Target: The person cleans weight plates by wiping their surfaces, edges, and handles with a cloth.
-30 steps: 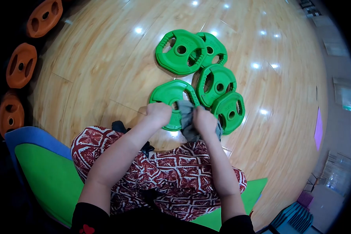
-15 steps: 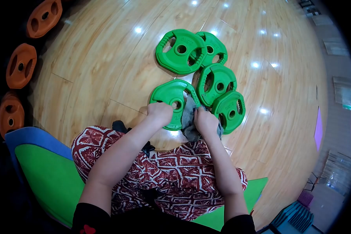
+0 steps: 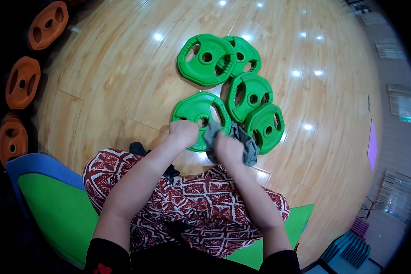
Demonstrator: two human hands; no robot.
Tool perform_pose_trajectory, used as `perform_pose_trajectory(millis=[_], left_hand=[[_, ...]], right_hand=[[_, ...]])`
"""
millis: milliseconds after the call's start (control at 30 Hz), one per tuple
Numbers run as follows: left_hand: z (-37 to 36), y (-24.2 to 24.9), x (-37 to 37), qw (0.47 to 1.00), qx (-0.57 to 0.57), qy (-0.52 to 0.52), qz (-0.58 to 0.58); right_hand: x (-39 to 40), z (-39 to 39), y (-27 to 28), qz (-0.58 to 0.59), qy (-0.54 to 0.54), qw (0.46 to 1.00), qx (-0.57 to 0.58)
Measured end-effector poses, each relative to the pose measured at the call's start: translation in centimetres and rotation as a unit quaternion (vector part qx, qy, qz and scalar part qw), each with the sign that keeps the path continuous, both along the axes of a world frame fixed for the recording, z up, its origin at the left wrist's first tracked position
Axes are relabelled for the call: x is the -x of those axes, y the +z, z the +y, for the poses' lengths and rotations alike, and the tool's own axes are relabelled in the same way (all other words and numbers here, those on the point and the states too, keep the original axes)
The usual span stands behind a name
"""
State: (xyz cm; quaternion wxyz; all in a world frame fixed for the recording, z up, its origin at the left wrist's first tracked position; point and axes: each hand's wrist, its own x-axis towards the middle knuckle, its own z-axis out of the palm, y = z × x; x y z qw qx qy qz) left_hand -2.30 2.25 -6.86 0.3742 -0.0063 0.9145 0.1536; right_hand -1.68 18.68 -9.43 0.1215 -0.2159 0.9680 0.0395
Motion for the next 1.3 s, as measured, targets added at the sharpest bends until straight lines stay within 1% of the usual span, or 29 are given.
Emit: perform_pose_trajectory(millis=[33,67,167,200,267,333,400,467,500,533,600,667,700,733,800,867,933,1000,1067,1133,1200,1267,1300], left_hand=[[0.1,0.1,0.0,1.000,0.001,0.002,0.002],[0.2,0.1,0.0,1.000,0.001,0.003,0.003],[0.0,0.0,0.0,1.000,-0.003,-0.012,0.003],[-0.1,-0.1,0.0,1.000,-0.002,-0.014,0.003],[-0.2,-0.4,-0.1,0.999,-0.021,0.028,0.006],[-0.1,-0.7,-0.1,0.999,-0.020,0.024,0.005],[0.0,-0.6,-0.2,1.000,-0.017,0.022,0.003],[0.1,0.0,0.0,1.000,-0.015,0.023,-0.005],[0.2,0.2,0.1,1.000,-0.016,0.022,-0.004],[0.3,0.4,0.1,1.000,-0.020,0.020,-0.008],[0.2,0.4,0.0,1.000,-0.019,0.013,-0.013],[0.2,0.0,-0.2,1.000,-0.011,0.000,-0.029],[0.3,0.1,-0.4,1.000,-0.011,-0.002,-0.028],[0.4,0.1,-0.6,1.000,-0.012,-0.013,-0.024],[0.5,0.3,-0.9,0.999,-0.011,-0.026,-0.019],[0.6,0.2,-1.0,0.998,-0.004,-0.053,-0.026],[0.7,0.3,-0.8,0.998,-0.007,-0.058,-0.023],[0.7,0.1,-0.9,0.998,-0.008,-0.066,-0.022],[0.5,-0.9,-1.2,0.999,-0.012,-0.039,0.000],[0.4,-0.9,-1.4,0.999,-0.020,-0.042,0.007],[0.3,-0.7,-1.4,0.998,-0.033,-0.044,0.018],[0.6,-0.6,-1.2,0.999,-0.025,-0.041,0.019],[0.8,-0.8,-1.2,0.999,-0.026,-0.041,0.019]], right_hand=[[-1.6,-0.8,-0.4,-0.001,0.036,0.999,0.016],[-3.0,-1.5,-0.4,-0.025,0.079,0.996,0.031],[-4.0,-2.0,-0.7,-0.037,0.095,0.994,0.036],[-3.3,-1.5,-0.7,-0.013,0.080,0.996,0.027],[-1.0,0.1,-0.8,0.032,0.013,0.999,0.008],[0.9,1.3,-0.5,0.080,-0.034,0.996,-0.003],[0.7,1.5,-0.8,0.095,-0.026,0.995,0.005],[-1.3,0.1,-1.0,0.085,0.012,0.996,0.005],[-2.6,-0.8,-1.7,0.056,0.027,0.998,-0.001],[-3.6,-1.5,-1.8,0.082,0.061,0.995,0.019],[-3.1,-1.3,-1.6,0.074,0.052,0.995,0.045],[-1.4,0.2,-2.0,0.085,0.008,0.995,0.054],[-0.1,0.5,-1.1,0.088,-0.024,0.996,0.021],[0.6,1.1,-1.4,0.121,-0.030,0.992,0.032],[0.3,1.0,-1.5,0.116,-0.037,0.992,0.024],[-1.0,0.2,-1.7,0.113,-0.007,0.994,0.011],[-3.2,-1.1,-2.0,0.126,0.053,0.991,0.011],[-2.8,-0.7,-2.3,0.124,0.051,0.991,0.027],[-0.7,0.5,-1.4,0.144,0.012,0.990,0.010],[1.4,2.0,-1.7,0.179,-0.031,0.983,0.010],[1.0,1.9,-2.1,0.198,-0.030,0.980,-0.003],[-0.7,0.8,-1.7,0.175,0.023,0.984,0.005],[-2.0,0.0,-1.7,0.158,0.068,0.985,0.032]])
